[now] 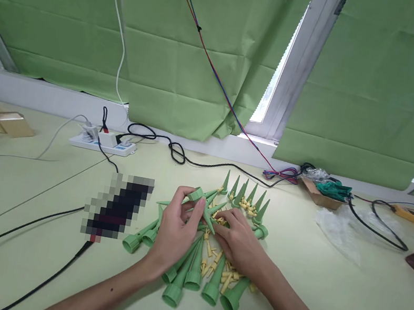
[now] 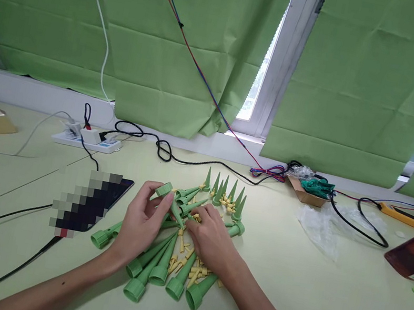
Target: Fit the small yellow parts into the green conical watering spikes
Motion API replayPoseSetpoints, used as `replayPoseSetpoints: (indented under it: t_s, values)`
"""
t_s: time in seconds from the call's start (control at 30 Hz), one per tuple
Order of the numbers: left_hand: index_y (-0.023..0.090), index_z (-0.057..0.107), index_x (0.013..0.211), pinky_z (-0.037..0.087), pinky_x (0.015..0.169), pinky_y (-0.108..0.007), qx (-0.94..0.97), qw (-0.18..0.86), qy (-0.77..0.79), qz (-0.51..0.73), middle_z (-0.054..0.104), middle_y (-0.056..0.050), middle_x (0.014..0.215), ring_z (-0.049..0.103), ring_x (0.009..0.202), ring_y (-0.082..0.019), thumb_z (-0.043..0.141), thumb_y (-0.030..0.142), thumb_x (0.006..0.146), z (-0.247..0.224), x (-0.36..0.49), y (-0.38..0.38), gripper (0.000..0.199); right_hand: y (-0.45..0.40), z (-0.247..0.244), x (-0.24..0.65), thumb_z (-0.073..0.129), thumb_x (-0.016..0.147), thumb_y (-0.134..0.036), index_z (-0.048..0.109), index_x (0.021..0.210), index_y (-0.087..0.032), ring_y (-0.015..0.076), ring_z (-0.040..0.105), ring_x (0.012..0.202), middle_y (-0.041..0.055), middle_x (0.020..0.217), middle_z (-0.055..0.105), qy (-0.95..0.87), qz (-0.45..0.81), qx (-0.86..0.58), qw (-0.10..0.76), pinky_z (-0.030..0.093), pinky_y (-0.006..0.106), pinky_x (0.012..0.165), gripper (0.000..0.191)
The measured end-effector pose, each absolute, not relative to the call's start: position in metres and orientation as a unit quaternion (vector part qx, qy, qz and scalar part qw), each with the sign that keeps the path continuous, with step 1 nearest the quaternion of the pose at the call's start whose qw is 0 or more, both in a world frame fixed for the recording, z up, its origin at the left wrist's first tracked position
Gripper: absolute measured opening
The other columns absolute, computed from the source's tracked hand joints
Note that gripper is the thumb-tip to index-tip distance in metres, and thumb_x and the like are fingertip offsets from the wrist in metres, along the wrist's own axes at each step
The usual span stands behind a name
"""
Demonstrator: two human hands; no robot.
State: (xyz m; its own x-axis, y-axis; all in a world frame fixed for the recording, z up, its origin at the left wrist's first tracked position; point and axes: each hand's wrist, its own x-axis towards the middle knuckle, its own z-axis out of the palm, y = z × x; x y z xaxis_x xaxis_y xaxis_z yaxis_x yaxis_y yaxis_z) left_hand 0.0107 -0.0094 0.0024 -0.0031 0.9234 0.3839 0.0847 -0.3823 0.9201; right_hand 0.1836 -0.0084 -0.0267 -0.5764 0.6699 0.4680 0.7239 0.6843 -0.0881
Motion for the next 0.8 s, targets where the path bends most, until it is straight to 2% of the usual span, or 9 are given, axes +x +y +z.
replayPoseSetpoints:
  t_s: [0.43,0.8]
  values:
    - [0.023,0.046,0.112,0.044,0.048,-0.021,0.606,0.409,0.417,0.54,0.053,0.005,0.07,0.052,0.048,-0.009,0.052,0.044,0.092,-0.0014,0.0116,-0.0078,0.03,-0.0101,-0.0325,0.1782,0.05,0.092,-0.011,0.065,0.093,-0.016,0.0256,0.046,0.102,0.012,0.109,0.055,-0.884,-0.064,-0.416,0.203,0.046,0.041,0.085,0.015]
    - [0.024,0.052,0.107,0.043,0.043,-0.022,0.601,0.458,0.4,0.518,0.044,0.005,0.06,0.046,0.047,-0.012,0.044,0.05,0.094,-0.0047,0.0103,-0.0042,0.031,-0.0088,-0.0361,0.1765,0.049,0.094,-0.01,0.059,0.091,-0.017,0.0251,0.047,0.098,0.0112,0.104,0.056,-0.878,-0.095,-0.421,0.206,0.043,0.039,0.08,0.012]
